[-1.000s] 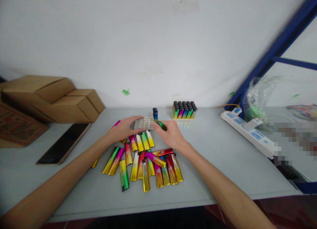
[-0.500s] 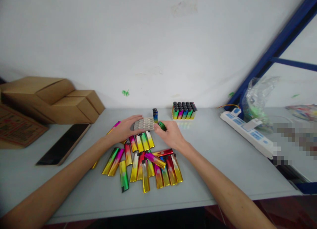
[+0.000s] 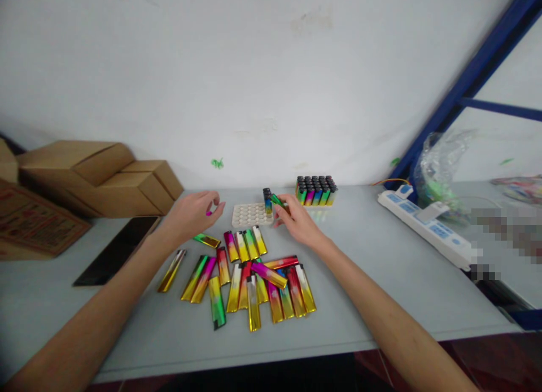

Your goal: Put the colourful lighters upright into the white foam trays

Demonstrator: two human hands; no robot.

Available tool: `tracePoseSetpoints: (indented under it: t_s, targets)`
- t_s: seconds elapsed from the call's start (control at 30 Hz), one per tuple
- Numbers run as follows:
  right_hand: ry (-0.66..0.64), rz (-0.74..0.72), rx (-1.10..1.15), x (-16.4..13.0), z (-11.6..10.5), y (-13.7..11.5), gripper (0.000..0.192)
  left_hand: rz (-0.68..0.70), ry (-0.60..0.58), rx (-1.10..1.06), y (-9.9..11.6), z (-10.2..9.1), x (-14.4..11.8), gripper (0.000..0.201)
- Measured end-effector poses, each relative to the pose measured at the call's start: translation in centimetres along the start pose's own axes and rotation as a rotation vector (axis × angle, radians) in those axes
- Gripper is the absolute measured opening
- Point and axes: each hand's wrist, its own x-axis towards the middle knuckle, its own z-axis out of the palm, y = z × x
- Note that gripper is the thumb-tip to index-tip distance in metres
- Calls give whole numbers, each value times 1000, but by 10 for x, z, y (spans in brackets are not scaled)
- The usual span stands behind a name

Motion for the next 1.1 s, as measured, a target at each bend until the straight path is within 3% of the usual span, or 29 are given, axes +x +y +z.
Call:
tracePoseSetpoints:
  t_s: [0.23,0.5,0.77,0.93,1.1]
  targets:
    - [215,-17,-52,8,-1,1,45,-109,-273,57,-45,-4,-5,38]
    - [223,-80,-101,6,4,7,45,-118,-359,-2,-67,24,-7,38]
    - [183,-139,-268,10,4,8,48,-61,-293,-114,-61,21,-4,29]
    - [135,-134,-301,11,3,4,39,-7,-136,-155,-42,10,-1,27]
    - [142,-74,-247,13,6,3,35,70,55,-320,-10,8,-3,29]
